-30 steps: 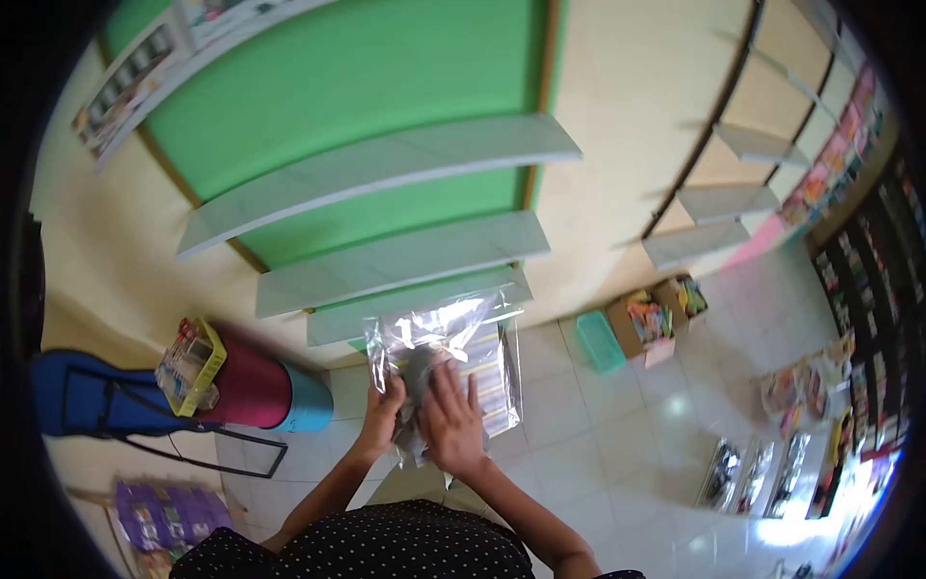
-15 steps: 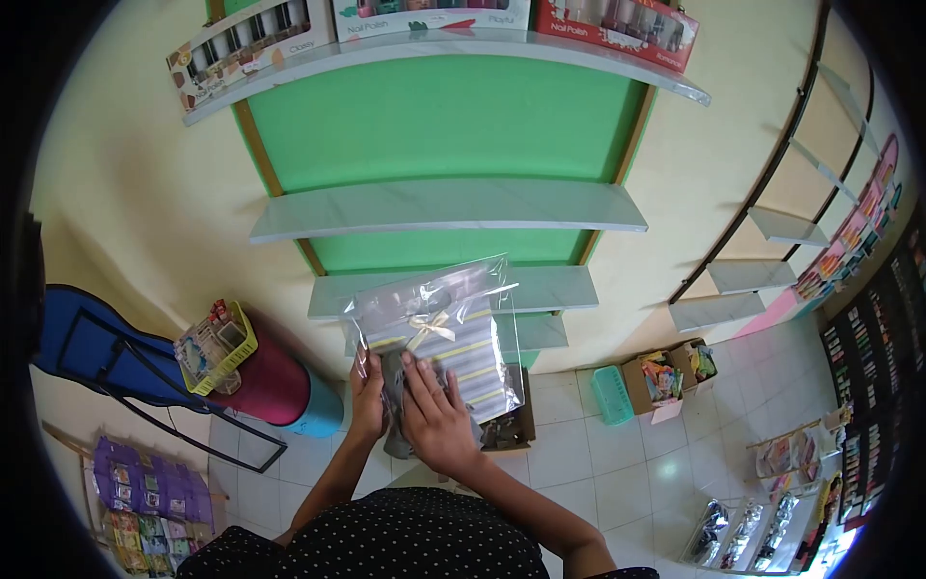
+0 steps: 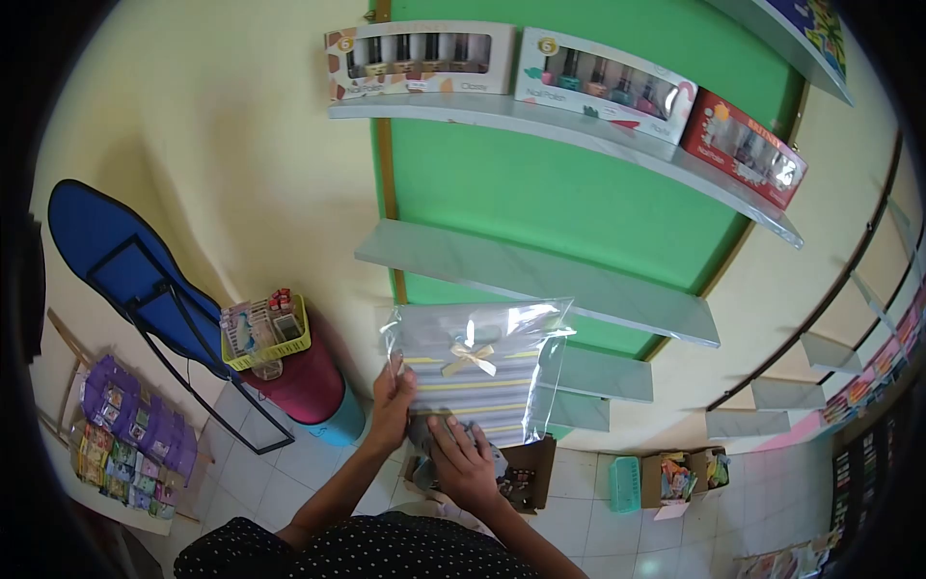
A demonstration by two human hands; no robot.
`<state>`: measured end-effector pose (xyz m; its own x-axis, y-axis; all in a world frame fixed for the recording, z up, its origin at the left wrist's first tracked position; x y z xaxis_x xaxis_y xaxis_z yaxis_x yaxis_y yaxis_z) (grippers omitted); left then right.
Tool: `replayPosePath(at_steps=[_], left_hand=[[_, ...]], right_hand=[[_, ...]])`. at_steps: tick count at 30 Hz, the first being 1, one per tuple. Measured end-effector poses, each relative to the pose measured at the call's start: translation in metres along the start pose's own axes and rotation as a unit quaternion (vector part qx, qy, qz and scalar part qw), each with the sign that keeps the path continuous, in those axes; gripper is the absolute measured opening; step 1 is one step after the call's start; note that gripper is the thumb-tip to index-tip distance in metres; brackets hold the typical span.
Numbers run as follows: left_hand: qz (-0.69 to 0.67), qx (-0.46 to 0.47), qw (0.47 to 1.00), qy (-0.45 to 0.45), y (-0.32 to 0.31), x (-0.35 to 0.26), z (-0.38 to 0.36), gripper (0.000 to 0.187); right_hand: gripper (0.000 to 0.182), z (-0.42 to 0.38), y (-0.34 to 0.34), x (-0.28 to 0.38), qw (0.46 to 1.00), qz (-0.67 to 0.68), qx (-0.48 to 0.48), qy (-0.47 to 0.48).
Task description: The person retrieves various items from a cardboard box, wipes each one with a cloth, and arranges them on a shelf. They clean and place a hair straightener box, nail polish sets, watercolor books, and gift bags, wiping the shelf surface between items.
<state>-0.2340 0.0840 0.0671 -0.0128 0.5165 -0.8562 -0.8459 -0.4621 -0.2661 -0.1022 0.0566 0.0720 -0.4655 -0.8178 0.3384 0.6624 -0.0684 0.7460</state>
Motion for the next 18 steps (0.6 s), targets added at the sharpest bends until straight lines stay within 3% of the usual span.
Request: replayPosePath(at_steps=[1, 2, 3, 5, 6, 7, 8, 9, 11, 13, 17, 18], left_hand=[[-0.025, -0.027, 0.998, -0.058, 0.008, -0.014, 0.011, 0.033], [-0.037, -0.007, 0.997, -0.065, 0.005, -0.041, 0.022, 0.029], [-0.036, -0.013, 0.997, -0.068, 0.014, -0.046, 0.033, 0.029], [0.050, -0.030, 0.997, -0.046, 0.038, -0.048, 0.051, 0.027], [0.044, -0.016, 0.998, -0.034, 0.046, -0.046, 0.064, 0.033], [0.038, 0.001, 0.999, -0.021, 0.050, -0.043, 0.079, 0.039], [0.037, -0.002, 0.999, -0.021, 0.054, -0.044, 0.093, 0.039], [0.012, 0.019, 0.999, -0.048, 0.052, -0.049, 0.107, 0.041], [-0.014, 0.041, 0.996, -0.076, 0.051, -0.054, 0.134, 0.042], [0.001, 0.066, 0.991, -0.116, 0.049, -0.056, 0.160, 0.030], [0.012, 0.093, 0.991, -0.095, 0.050, -0.046, 0.210, 0.033], [-0.051, 0.106, 0.990, -0.073, 0.045, -0.047, 0.219, 0.035]], right_hand=[[0.024, -0.005, -0.004, 0.003, 0.999, 0.003, -0.007, 0.050], [0.023, -0.007, 0.000, -0.008, 0.998, -0.019, -0.055, 0.029], [0.021, -0.007, 0.014, -0.026, 0.982, 0.070, -0.173, 0.004], [0.032, 0.000, 0.030, -0.073, 0.918, 0.312, -0.178, -0.167], [0.030, 0.005, 0.045, -0.072, 0.946, 0.152, -0.258, -0.121], [0.029, 0.006, 0.058, -0.070, 0.930, -0.018, -0.353, -0.096], [0.026, 0.044, 0.059, -0.096, 0.880, 0.339, -0.174, -0.284], [0.022, 0.069, 0.063, -0.091, 0.866, 0.392, -0.142, -0.276], [0.021, 0.101, 0.068, -0.084, 0.891, 0.316, -0.113, -0.306], [0.024, 0.127, 0.039, -0.083, 0.892, 0.327, 0.047, -0.309], [0.024, 0.174, 0.027, -0.100, 0.875, 0.367, 0.067, -0.309], [0.023, 0.187, 0.024, -0.105, 0.855, 0.404, 0.073, -0.316]])
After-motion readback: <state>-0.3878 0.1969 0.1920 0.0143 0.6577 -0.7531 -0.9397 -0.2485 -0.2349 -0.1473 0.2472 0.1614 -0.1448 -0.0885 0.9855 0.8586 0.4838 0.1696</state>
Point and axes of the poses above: each hand's wrist, its own z-axis towards the middle knuckle, its own y-axis out of the back of the hand, x = y × z, the point moved 9 cm from there along z, towards the middle knuckle, and after that the axes turned 12 degrees about -y, right-handed, at the moved point
